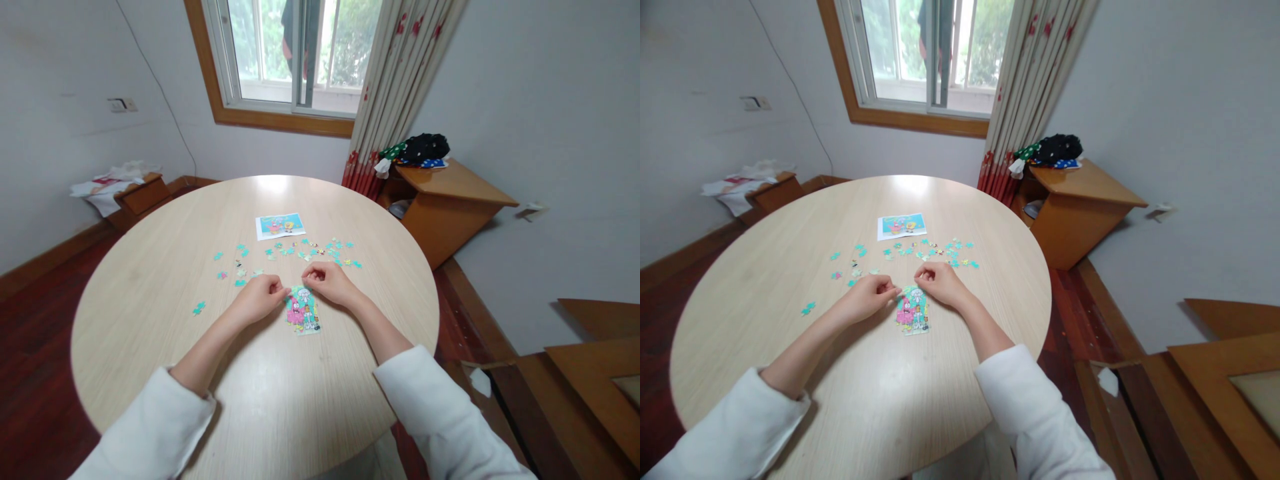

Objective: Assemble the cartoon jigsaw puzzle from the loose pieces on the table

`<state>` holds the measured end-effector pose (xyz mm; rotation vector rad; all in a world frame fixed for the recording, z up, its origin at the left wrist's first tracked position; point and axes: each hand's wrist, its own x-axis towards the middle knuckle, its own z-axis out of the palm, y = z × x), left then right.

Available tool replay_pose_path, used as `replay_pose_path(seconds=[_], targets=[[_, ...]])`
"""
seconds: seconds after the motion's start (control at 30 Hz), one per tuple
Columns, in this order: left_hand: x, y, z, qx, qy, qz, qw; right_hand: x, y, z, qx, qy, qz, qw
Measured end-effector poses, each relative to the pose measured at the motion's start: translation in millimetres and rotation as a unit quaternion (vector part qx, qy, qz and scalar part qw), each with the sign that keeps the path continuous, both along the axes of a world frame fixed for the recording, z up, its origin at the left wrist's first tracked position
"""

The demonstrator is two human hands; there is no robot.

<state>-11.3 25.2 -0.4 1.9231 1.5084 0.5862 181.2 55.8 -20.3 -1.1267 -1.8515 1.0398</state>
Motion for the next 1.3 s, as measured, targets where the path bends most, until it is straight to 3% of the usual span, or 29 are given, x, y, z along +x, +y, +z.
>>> replay_pose_path(seconds=[0.2,0.3,0.37,0.43,0.57,0.7,1.0,1.07,1.17,1.3], targets=[[2,3,1.9,0.012,-0.075,0.034,0.997,1,1,0.4,0.000,0.004,-0.011,1.000],[5,-2,11.6,-0.085,-0.156,0.034,0.984,1,1,1.0,0.003,0.004,-0.011,1.000],[6,-5,18.0,-0.188,-0.231,0.027,0.954,1,2,1.0,0.010,0.002,-0.011,1.000],[6,-6,21.8,-0.275,-0.323,0.026,0.905,2,2,0.8,0.015,0.000,-0.013,1.000],[7,-5,18.6,-0.384,-0.438,0.058,0.811,2,2,0.2,0.014,0.003,-0.019,1.000],[10,-3,9.2,-0.435,-0.440,0.064,0.783,2,2,0.9,0.015,0.004,-0.021,1.000],[11,-3,10.4,-0.446,-0.439,0.071,0.776,2,2,1.3,0.014,0.006,-0.024,1.000],[8,-2,12.2,-0.423,-0.441,0.079,0.788,2,1,1.1,0.011,0.008,-0.024,1.000],[1,2,14.3,-0.311,-0.423,0.093,0.846,3,2,0.5,0.014,0.011,-0.027,0.999],[-5,5,16.2,-0.143,-0.300,0.120,0.935,6,5,-1.5,0.031,0.006,-0.045,0.999]])
